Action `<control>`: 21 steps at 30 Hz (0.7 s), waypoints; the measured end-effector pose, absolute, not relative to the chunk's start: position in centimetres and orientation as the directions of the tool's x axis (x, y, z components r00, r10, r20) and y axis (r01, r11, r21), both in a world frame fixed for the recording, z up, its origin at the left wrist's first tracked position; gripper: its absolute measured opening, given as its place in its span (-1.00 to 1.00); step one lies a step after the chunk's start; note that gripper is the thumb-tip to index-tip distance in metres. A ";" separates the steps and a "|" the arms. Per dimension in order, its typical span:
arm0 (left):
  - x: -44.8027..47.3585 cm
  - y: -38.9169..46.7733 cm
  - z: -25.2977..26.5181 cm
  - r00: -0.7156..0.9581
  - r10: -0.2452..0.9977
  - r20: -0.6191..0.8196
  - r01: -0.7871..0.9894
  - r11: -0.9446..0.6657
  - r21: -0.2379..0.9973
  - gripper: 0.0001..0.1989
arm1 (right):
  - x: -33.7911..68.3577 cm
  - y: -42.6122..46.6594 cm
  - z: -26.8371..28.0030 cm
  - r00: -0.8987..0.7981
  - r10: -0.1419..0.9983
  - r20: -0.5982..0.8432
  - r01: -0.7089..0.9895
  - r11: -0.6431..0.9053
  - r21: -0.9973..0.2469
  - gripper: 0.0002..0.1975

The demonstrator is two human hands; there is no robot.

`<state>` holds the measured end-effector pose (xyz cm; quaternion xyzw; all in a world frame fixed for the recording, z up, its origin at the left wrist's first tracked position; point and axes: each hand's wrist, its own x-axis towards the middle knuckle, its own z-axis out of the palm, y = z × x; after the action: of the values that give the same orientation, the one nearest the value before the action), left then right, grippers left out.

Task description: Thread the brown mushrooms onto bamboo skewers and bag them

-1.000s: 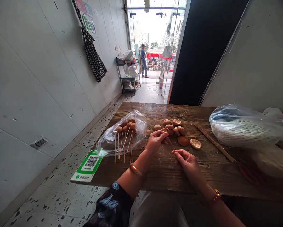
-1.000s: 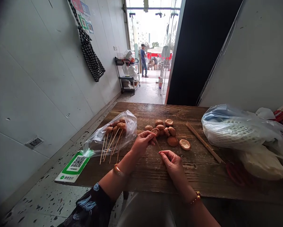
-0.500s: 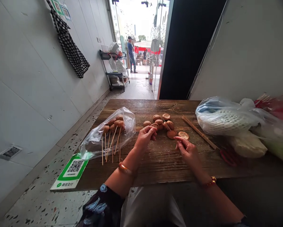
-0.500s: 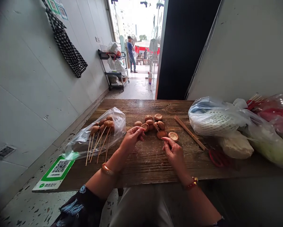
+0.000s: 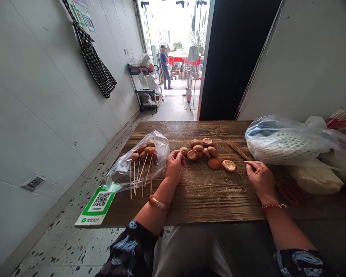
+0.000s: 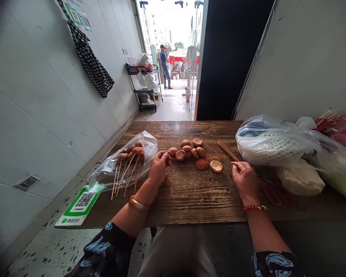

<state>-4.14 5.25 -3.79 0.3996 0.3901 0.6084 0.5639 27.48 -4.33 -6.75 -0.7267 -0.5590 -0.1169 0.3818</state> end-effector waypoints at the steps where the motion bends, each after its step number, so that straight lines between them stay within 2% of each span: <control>1: -4.0 5.3 -3.9 -0.031 0.997 0.066 -0.336 -0.073 0.939 -0.80 | 27.5 -4.3 -6.9 0.339 0.716 0.611 0.904 -0.068 -0.422 -0.68; 3: -3.9 5.4 -4.2 0.001 0.987 0.163 -0.185 -0.160 0.970 -0.86 | 27.6 -4.3 -7.0 0.321 0.698 0.640 0.910 -0.041 -0.413 -0.69; 5: -3.8 5.7 -4.4 0.037 0.950 0.309 0.050 -0.311 0.949 -0.91 | 27.8 -4.3 -7.2 0.317 0.678 0.664 0.912 -0.026 -0.409 -0.70; 7: -3.7 5.8 -4.6 0.068 0.906 0.418 0.273 -0.420 0.866 -0.91 | 27.9 -4.2 -7.3 0.316 0.670 0.672 0.912 -0.018 -0.411 -0.71; 10: -3.4 6.0 -4.4 0.106 0.869 0.483 0.498 -0.467 0.731 -0.87 | 27.8 -4.2 -7.2 0.310 0.682 0.663 0.911 -0.014 -0.412 -0.73; 16: -2.3 5.8 -4.1 0.257 0.832 0.492 0.723 -0.503 0.473 -0.72 | 27.2 -4.2 -7.0 0.321 0.707 0.630 0.902 -0.026 -0.431 -0.72; 21: -2.1 6.2 -4.3 0.303 0.849 0.433 0.756 -0.490 0.433 -0.70 | 27.1 -4.3 -7.1 0.325 0.738 0.591 0.894 -0.036 -0.446 -0.72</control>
<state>-2.10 6.24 -4.26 0.8037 0.4994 0.3151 0.0735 27.07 -4.28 -7.08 -0.7130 -0.5723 -0.0993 0.3927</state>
